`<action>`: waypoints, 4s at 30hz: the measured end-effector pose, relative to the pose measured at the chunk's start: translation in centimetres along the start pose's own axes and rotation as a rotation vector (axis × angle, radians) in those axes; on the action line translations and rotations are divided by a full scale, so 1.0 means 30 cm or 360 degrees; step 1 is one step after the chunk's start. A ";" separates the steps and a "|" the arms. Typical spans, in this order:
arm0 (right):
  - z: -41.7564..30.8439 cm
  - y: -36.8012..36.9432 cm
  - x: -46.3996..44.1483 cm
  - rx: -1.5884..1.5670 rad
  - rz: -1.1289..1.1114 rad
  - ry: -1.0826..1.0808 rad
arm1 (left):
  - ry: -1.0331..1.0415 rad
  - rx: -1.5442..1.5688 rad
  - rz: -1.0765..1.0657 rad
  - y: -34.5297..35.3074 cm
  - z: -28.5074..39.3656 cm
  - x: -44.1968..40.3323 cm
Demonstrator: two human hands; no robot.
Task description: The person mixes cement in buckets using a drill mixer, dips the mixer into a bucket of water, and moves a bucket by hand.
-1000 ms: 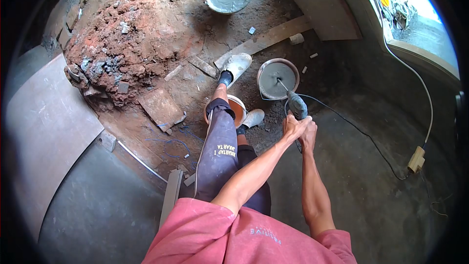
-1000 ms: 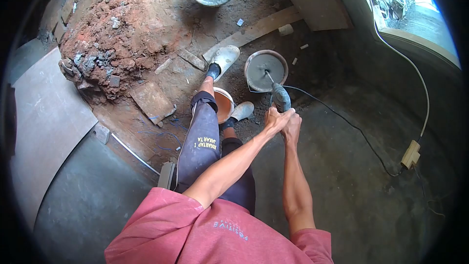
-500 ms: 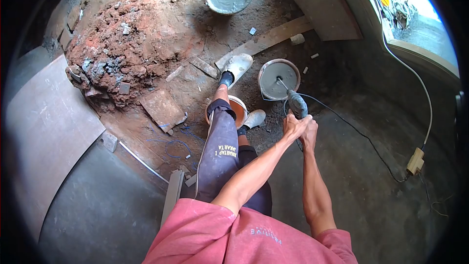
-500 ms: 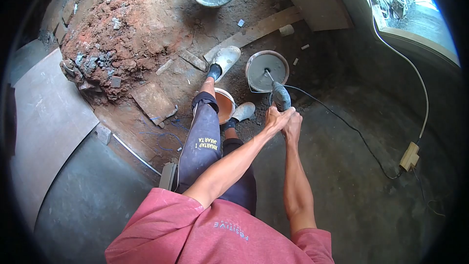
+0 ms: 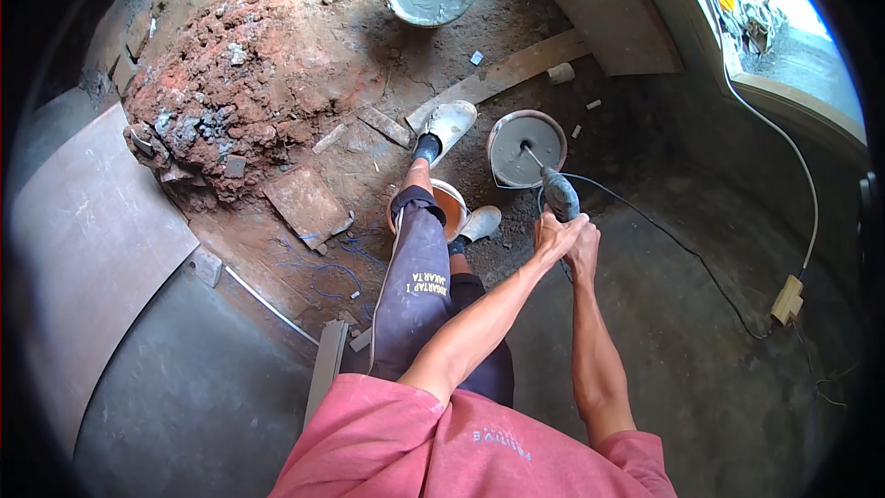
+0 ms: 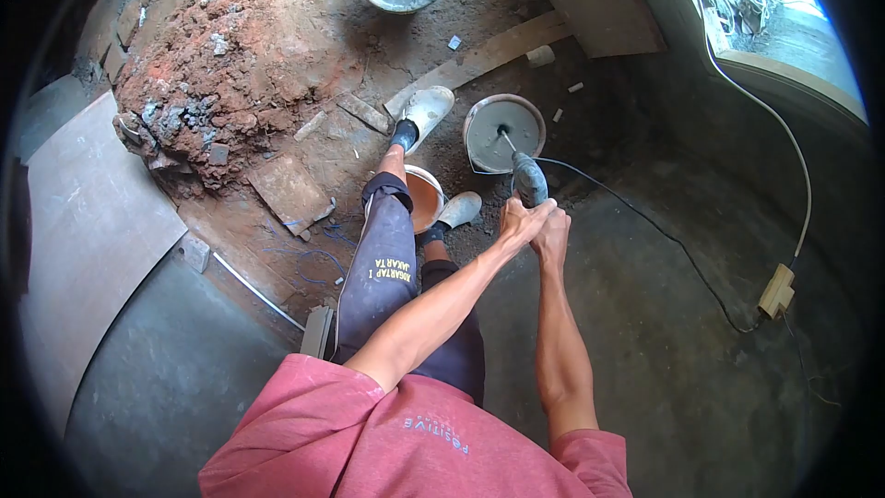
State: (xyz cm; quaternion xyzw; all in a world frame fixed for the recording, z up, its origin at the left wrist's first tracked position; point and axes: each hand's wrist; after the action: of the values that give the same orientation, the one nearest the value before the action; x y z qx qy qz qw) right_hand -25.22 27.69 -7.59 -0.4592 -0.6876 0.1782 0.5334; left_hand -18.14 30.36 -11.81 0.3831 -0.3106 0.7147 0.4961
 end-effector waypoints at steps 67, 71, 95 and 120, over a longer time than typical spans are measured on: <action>0.025 -0.017 -0.009 0.0066 -0.0043 -0.0007 | 0.0071 0.0082 0.0086 0.041 -0.024 -0.001; 0.045 -0.003 -0.013 0.0041 0.0006 -0.0013 | 0.0046 0.0076 0.0063 0.030 -0.007 0.007; 0.052 -0.007 -0.028 0.0094 -0.0059 -0.0004 | -0.0037 0.0017 0.0042 0.015 0.029 0.021; 0.047 -0.021 -0.023 0.0049 -0.0048 -0.0012 | -0.0014 0.0010 0.0047 0.033 0.014 0.011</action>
State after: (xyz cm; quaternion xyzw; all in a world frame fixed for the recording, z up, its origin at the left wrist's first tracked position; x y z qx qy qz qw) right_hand -26.75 27.14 -8.04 -0.4398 -0.6937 0.1823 0.5404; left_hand -19.06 29.85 -11.37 0.3832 -0.3162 0.7211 0.4829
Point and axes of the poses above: each hand's wrist, its own x-axis away from the middle knuckle, its own y-axis out of the palm, z = x × y, and after that the axes turned 2 degrees about z, right-handed
